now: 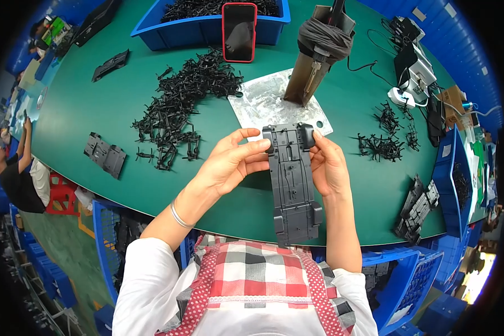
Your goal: Assembling plastic toy car chassis by manually attaching wheel axles and using a manual press fixture.
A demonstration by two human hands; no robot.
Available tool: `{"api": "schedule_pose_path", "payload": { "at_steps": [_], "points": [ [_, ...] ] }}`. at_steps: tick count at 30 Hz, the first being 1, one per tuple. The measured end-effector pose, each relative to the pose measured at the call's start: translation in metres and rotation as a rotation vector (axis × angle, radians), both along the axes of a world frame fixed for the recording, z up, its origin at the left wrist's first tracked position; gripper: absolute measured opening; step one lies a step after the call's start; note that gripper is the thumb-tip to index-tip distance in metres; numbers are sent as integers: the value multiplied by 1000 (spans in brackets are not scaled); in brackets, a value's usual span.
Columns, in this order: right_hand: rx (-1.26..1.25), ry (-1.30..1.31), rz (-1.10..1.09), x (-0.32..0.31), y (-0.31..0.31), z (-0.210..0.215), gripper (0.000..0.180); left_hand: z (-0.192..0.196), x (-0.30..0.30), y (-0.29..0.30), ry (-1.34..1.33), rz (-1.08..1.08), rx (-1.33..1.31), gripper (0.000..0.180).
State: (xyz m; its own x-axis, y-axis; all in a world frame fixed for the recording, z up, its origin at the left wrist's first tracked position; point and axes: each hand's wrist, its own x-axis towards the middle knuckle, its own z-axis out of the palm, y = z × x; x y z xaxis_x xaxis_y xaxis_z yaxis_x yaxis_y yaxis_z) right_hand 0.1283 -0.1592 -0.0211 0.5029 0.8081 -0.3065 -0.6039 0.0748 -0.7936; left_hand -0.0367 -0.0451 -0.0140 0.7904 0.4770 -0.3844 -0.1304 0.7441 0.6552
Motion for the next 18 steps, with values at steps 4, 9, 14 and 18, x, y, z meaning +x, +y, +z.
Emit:
{"api": "schedule_pose_path", "payload": {
  "at_steps": [4,9,14,18],
  "points": [
    [38,-38,71,1,-5,3,27,0,-2,-4,-7,12,-15,47],
    [85,-47,95,6,-3,5,30,0,3,-1,-8,32,11,48],
    [67,2,62,14,11,1,26,-2,15,8,9,69,50,48],
    [141,122,86,23,16,-6,26,-1,25,19,20,82,93,47]
  ]
}}
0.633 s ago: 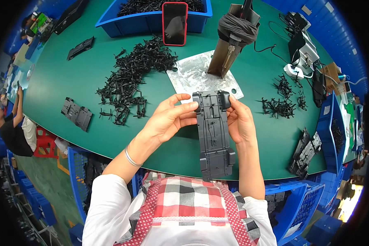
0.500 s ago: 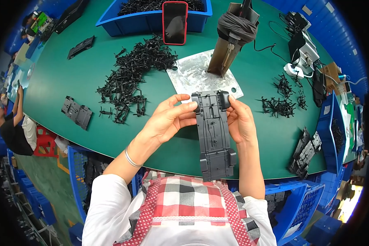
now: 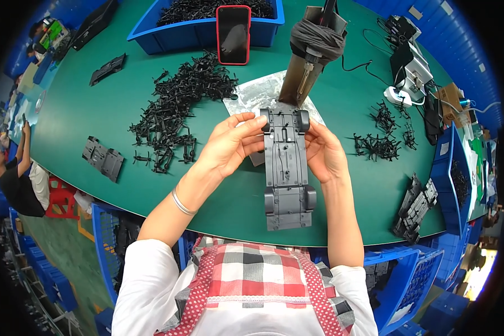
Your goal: Assembling plastic toy car chassis by manually attaching wheel axles and using a manual press fixture.
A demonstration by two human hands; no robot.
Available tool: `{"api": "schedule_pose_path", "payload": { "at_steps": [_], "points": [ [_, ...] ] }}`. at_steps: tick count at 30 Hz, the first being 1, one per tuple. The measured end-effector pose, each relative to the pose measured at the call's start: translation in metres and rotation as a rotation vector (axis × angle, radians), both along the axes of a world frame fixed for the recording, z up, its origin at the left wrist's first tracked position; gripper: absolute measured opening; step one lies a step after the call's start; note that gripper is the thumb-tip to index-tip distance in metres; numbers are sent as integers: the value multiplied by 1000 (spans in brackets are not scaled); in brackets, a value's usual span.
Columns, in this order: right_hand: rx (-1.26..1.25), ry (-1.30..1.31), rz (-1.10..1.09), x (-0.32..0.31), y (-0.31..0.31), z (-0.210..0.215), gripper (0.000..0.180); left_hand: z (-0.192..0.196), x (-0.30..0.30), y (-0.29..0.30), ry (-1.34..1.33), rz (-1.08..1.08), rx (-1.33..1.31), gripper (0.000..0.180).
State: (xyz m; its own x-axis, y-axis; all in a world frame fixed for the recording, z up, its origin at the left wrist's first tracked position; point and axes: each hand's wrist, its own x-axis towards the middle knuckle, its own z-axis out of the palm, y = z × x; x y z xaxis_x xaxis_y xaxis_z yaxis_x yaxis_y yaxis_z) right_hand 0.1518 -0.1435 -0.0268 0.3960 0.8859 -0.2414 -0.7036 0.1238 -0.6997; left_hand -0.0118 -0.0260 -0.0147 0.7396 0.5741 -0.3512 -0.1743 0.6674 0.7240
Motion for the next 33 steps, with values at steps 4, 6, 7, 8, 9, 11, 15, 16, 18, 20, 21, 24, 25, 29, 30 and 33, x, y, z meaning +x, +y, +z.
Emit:
{"api": "schedule_pose_path", "payload": {
  "at_steps": [4,6,7,8,9,11,15,16,18,20,21,24,25,29,30,33],
  "points": [
    [-7,-14,12,11,4,-2,26,4,12,11,38,-16,33,54],
    [-7,-4,8,14,8,-2,25,4,16,17,42,-31,51,59],
    [-7,6,5,15,10,-2,25,5,18,20,59,-21,72,60],
    [-8,6,3,17,13,-2,25,6,20,22,76,-12,93,62],
    [-9,17,-9,18,15,-2,26,7,22,25,81,-21,90,64],
    [-11,27,-24,20,18,-3,26,7,26,29,75,-17,93,65],
    [-28,44,-43,21,24,-2,27,13,33,30,100,44,92,33],
    [-42,38,-40,20,25,1,28,13,32,32,92,44,94,33],
    [-39,32,-45,18,27,5,28,12,30,36,79,26,96,34],
    [-38,25,-50,17,27,7,28,11,30,39,30,1,108,54],
    [-34,24,-53,17,28,7,28,11,30,39,30,0,107,54],
    [-33,23,-58,15,30,9,28,13,31,41,13,-6,110,53],
    [-35,22,-62,15,31,9,28,14,31,41,24,14,115,53],
    [-35,23,-60,15,32,9,27,13,31,45,26,26,122,52],
    [-35,20,-65,14,32,11,27,13,30,45,23,27,123,52],
    [-31,23,-76,13,33,14,27,16,31,45,19,26,125,52]
  ]
}}
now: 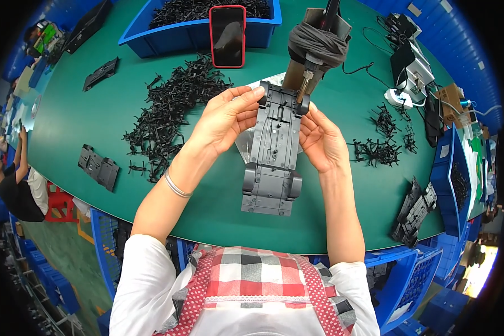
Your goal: Assembling plastic toy car chassis by manually attaching wheel axles and using a manual press fixture.
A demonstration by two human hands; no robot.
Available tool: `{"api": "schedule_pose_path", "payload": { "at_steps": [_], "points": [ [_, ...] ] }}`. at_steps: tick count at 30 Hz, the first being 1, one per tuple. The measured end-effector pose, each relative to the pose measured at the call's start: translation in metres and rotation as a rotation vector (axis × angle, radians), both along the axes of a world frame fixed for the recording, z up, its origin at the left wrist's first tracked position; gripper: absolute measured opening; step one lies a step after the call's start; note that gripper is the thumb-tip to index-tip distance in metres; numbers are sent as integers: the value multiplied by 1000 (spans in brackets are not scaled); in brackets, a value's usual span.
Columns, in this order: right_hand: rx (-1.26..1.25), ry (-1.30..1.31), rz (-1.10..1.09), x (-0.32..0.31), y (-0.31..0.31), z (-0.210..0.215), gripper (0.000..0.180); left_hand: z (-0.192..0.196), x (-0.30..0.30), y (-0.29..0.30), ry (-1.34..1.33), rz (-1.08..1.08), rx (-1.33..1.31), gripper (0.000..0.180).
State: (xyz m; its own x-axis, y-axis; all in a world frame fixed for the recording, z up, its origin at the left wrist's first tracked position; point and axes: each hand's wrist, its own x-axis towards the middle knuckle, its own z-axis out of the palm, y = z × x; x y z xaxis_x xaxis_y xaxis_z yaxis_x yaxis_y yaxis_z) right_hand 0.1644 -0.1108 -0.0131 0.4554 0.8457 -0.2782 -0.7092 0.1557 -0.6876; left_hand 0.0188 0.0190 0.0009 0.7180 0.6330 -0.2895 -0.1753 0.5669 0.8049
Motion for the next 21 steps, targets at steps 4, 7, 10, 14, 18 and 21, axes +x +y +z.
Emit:
{"api": "schedule_pose_path", "payload": {
  "at_steps": [4,7,10,14,18,21],
  "points": [
    [-1,7,-10,0,0,1,26,1,1,0,-1,-4,-2,52],
    [3,13,5,2,0,-1,26,1,2,0,-3,-2,-3,52],
    [1,18,-6,1,1,-1,25,0,2,1,2,-4,-1,52],
    [7,12,44,7,-1,-7,26,1,2,0,3,-1,3,52],
    [3,14,11,2,0,-1,24,2,2,-1,-7,4,0,52],
    [1,17,-17,1,0,0,24,3,2,-1,-9,4,3,51]
  ]
}}
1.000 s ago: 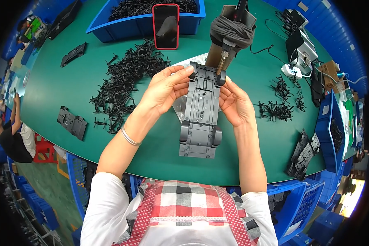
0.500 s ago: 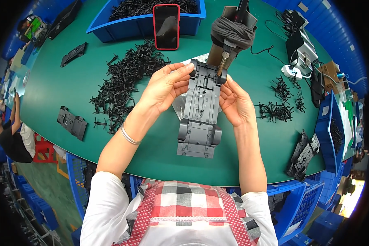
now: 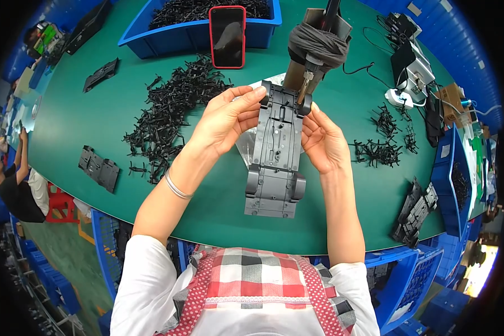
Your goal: Assembling plastic toy car chassis by manually attaching wheel axles and using a manual press fixture.
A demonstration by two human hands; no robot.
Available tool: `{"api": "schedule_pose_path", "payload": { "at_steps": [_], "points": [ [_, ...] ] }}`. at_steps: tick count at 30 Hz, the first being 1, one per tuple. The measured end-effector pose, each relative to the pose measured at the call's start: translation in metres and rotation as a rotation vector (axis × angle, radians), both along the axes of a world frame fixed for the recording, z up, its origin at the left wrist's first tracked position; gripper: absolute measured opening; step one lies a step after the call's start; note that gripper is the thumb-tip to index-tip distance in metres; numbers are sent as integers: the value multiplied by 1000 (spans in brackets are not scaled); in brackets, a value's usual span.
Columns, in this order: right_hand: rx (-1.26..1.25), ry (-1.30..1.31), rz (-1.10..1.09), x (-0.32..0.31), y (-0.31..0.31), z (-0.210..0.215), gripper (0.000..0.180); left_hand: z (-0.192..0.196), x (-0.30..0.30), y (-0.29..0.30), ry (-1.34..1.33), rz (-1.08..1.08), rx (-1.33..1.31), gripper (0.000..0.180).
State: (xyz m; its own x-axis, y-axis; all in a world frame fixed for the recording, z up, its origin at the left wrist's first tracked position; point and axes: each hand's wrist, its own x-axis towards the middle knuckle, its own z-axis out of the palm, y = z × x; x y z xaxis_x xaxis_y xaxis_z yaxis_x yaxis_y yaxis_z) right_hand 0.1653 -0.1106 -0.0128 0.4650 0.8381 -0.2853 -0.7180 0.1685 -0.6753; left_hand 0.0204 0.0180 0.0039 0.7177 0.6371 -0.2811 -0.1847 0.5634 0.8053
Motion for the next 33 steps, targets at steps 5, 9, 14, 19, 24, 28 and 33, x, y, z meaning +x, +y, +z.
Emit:
{"api": "schedule_pose_path", "payload": {
  "at_steps": [5,9,14,19,24,28,33],
  "points": [
    [0,15,-4,-1,0,3,25,0,1,0,-2,-12,4,51],
    [15,12,22,4,-1,-3,25,2,1,-1,-2,-8,0,50],
    [12,7,43,4,-2,-3,25,-2,1,2,-5,-12,2,51],
    [16,27,40,3,-2,0,25,-1,2,2,1,-14,7,50],
    [4,34,29,2,-1,1,23,-2,2,4,0,-34,-12,48],
    [14,32,44,1,-1,2,22,-5,3,8,-21,-56,-24,46],
    [2,28,19,-1,-2,0,26,-5,3,7,-21,-81,-30,45]
  ]
}}
